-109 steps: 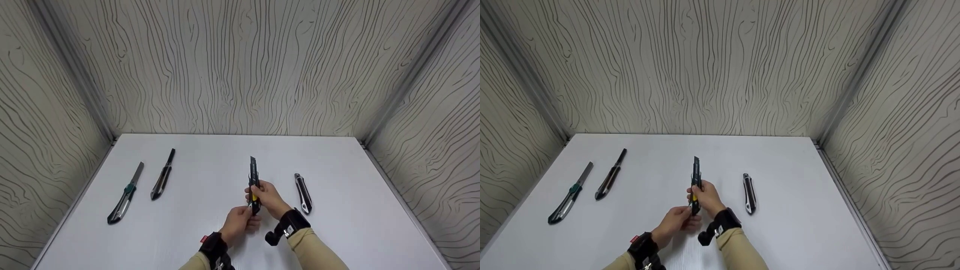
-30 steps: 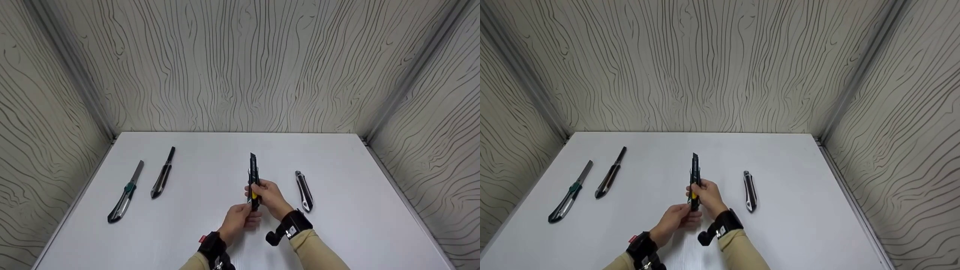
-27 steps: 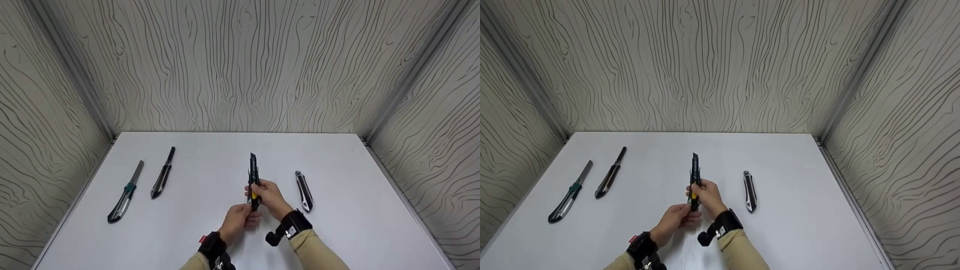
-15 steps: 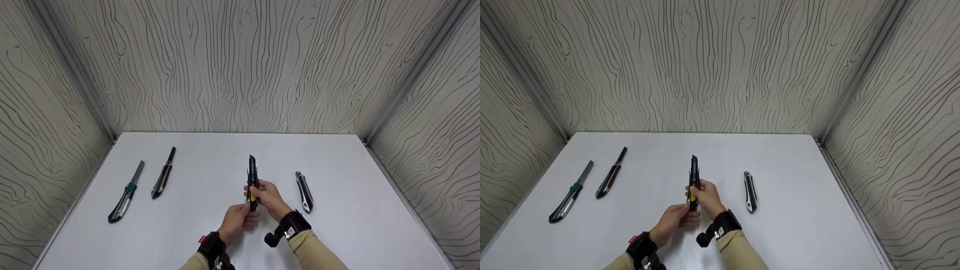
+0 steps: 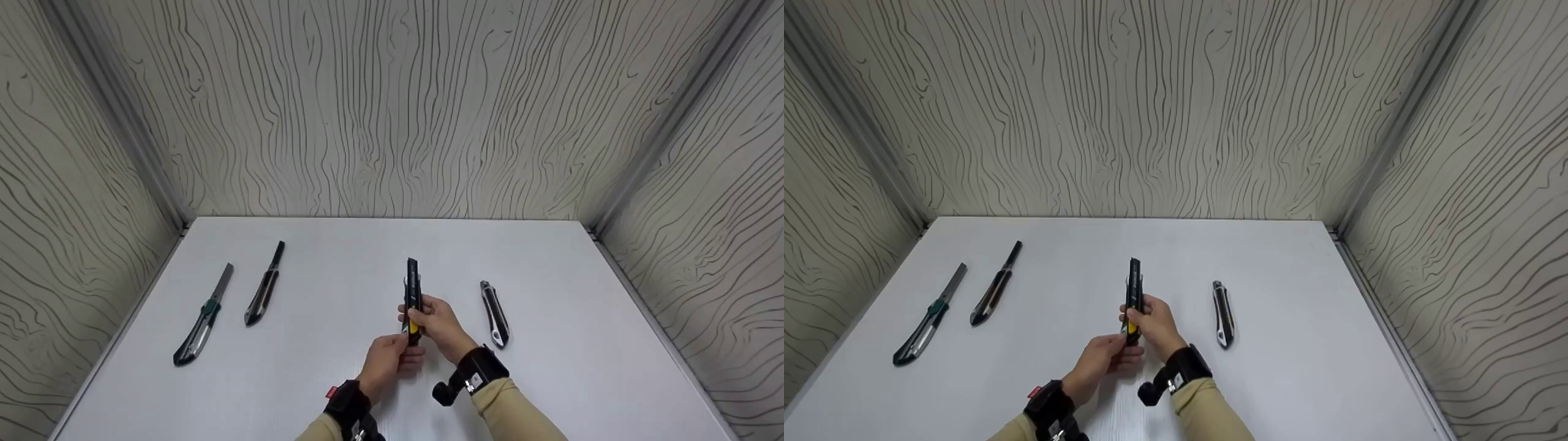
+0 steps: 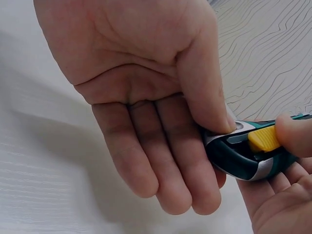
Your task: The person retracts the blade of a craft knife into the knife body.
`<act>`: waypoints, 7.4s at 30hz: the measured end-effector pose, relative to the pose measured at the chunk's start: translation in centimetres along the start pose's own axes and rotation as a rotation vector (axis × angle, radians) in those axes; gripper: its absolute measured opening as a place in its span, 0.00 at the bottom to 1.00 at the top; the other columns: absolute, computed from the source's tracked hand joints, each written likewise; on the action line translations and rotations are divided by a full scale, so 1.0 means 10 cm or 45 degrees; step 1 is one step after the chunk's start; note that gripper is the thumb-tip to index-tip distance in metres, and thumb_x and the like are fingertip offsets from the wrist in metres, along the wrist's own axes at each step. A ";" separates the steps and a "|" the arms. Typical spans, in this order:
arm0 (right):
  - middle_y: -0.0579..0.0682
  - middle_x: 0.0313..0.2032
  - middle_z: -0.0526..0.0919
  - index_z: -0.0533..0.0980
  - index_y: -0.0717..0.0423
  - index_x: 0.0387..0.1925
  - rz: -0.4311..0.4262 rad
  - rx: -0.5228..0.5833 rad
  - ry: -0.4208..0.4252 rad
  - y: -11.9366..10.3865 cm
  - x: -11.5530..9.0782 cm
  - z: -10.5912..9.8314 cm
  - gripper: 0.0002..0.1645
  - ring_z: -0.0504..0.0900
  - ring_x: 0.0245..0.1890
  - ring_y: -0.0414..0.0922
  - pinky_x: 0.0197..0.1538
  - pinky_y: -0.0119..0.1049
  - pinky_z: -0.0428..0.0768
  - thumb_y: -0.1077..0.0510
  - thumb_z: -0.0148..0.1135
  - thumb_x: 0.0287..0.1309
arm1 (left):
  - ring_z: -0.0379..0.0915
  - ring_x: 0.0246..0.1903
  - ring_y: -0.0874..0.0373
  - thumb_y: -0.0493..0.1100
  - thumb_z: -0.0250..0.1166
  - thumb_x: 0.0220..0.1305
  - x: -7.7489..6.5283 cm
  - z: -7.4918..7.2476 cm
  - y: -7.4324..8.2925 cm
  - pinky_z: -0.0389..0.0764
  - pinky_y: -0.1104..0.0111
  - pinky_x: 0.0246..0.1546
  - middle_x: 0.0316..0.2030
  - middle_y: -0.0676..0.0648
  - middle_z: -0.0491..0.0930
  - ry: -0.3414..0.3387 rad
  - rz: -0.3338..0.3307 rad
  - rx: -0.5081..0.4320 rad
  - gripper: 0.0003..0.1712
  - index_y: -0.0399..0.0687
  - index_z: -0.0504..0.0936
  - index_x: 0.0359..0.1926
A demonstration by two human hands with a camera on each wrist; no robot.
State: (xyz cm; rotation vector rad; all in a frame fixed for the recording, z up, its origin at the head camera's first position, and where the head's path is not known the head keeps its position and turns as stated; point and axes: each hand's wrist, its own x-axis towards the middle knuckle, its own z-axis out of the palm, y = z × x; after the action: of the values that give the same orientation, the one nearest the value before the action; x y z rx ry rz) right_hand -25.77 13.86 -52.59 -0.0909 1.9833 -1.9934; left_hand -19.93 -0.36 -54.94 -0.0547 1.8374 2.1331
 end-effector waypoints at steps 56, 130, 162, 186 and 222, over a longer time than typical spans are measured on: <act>0.59 0.53 0.82 0.59 0.59 0.71 0.052 0.014 0.009 -0.02 -0.04 -0.01 0.33 0.83 0.50 0.45 0.55 0.38 0.80 0.57 0.55 0.69 | 0.85 0.41 0.51 0.46 0.44 0.77 -0.02 -0.01 0.03 0.85 0.60 0.45 0.41 0.38 0.86 -0.033 -0.029 -0.017 0.26 0.26 0.73 0.57; 0.62 0.44 0.84 0.73 0.70 0.57 0.150 -0.531 0.417 0.12 -0.21 -0.55 0.27 0.84 0.33 0.44 0.35 0.36 0.83 0.61 0.66 0.58 | 0.78 0.32 0.61 0.41 0.49 0.74 -0.04 -0.26 -0.07 0.81 0.71 0.31 0.39 0.40 0.85 -0.010 -0.045 0.040 0.21 0.24 0.75 0.52; 0.54 0.31 0.85 0.82 0.64 0.39 0.096 -1.198 0.569 0.08 -0.22 -0.77 0.17 0.80 0.27 0.44 0.27 0.33 0.74 0.55 0.69 0.52 | 0.84 0.38 0.55 0.42 0.49 0.74 -0.06 -0.29 -0.11 0.85 0.63 0.40 0.42 0.39 0.85 -0.017 -0.038 0.078 0.21 0.26 0.75 0.52; 0.57 0.33 0.85 0.78 0.64 0.52 -0.031 -1.429 0.624 -0.02 -0.20 -0.64 0.25 0.83 0.29 0.52 0.30 0.46 0.79 0.56 0.68 0.54 | 0.81 0.35 0.58 0.42 0.51 0.73 -0.06 -0.45 0.02 0.84 0.65 0.37 0.40 0.39 0.85 -0.001 0.009 0.209 0.20 0.26 0.76 0.51; 0.58 0.47 0.85 0.80 0.60 0.50 -0.164 -1.469 0.118 -0.15 0.14 0.56 0.27 0.84 0.46 0.58 0.46 0.51 0.81 0.52 0.72 0.47 | 0.81 0.32 0.43 0.41 0.56 0.62 -0.24 -2.06 1.06 0.83 0.61 0.22 0.37 0.33 0.80 0.396 -0.344 1.132 0.16 0.29 0.78 0.40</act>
State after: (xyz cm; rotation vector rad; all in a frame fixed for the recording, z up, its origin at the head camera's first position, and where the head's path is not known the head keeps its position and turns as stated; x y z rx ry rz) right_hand -25.87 8.10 -51.18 -0.3883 2.9518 -0.6597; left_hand -24.18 -22.13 -47.72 -0.4097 2.6086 1.0349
